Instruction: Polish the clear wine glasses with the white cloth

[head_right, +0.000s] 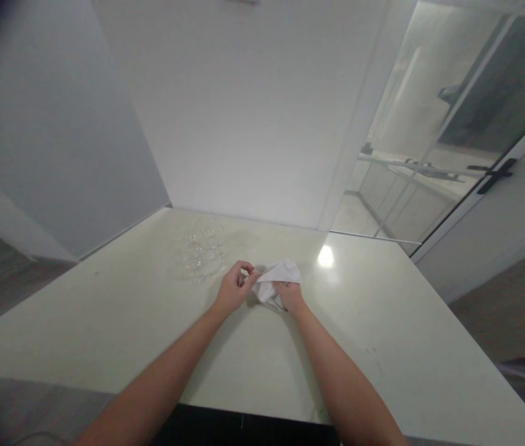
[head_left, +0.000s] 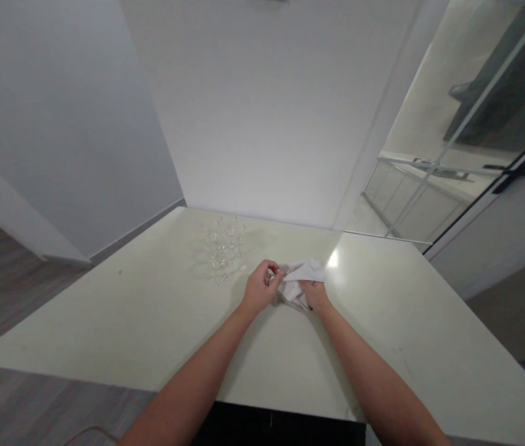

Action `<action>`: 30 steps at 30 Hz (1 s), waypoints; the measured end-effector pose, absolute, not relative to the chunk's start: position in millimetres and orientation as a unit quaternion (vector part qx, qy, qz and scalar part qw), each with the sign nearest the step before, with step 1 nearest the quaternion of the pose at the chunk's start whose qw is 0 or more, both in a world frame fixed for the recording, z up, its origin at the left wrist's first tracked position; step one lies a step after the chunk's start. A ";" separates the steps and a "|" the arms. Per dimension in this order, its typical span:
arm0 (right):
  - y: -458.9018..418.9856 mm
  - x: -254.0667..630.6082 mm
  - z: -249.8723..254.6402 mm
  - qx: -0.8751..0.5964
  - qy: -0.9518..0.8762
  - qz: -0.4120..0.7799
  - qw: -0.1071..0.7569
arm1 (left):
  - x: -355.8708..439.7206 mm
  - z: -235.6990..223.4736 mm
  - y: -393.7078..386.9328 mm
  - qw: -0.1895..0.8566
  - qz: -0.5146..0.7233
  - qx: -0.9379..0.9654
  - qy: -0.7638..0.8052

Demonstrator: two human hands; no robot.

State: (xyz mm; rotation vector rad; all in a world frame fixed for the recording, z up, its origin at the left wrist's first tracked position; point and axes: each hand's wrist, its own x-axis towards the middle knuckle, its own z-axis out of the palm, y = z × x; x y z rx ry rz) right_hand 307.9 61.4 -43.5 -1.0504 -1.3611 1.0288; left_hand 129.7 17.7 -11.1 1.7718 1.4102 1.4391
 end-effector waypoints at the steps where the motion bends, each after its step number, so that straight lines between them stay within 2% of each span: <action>1: 60.7 307.6 -43.6 -0.436 -0.588 0.430 0.528 | 128.5 -11.6 20.0 0.236 0.529 0.630 0.517; 5: 57.9 306.2 -43.8 -0.430 -0.635 0.416 0.488 | 126.1 -15.3 31.2 0.265 0.563 0.572 0.534; 14: 56.2 305.6 -40.5 -0.431 -0.613 0.428 0.504 | 127.8 -21.7 35.8 0.277 0.557 0.560 0.547; 20: 57.3 306.5 -40.6 -0.430 -0.626 0.439 0.480 | 128.4 -20.8 32.9 0.303 0.553 0.548 0.549; 30: 62.4 308.1 -45.4 -0.430 -0.653 0.394 0.484 | 128.8 -22.6 33.2 0.327 0.539 0.546 0.551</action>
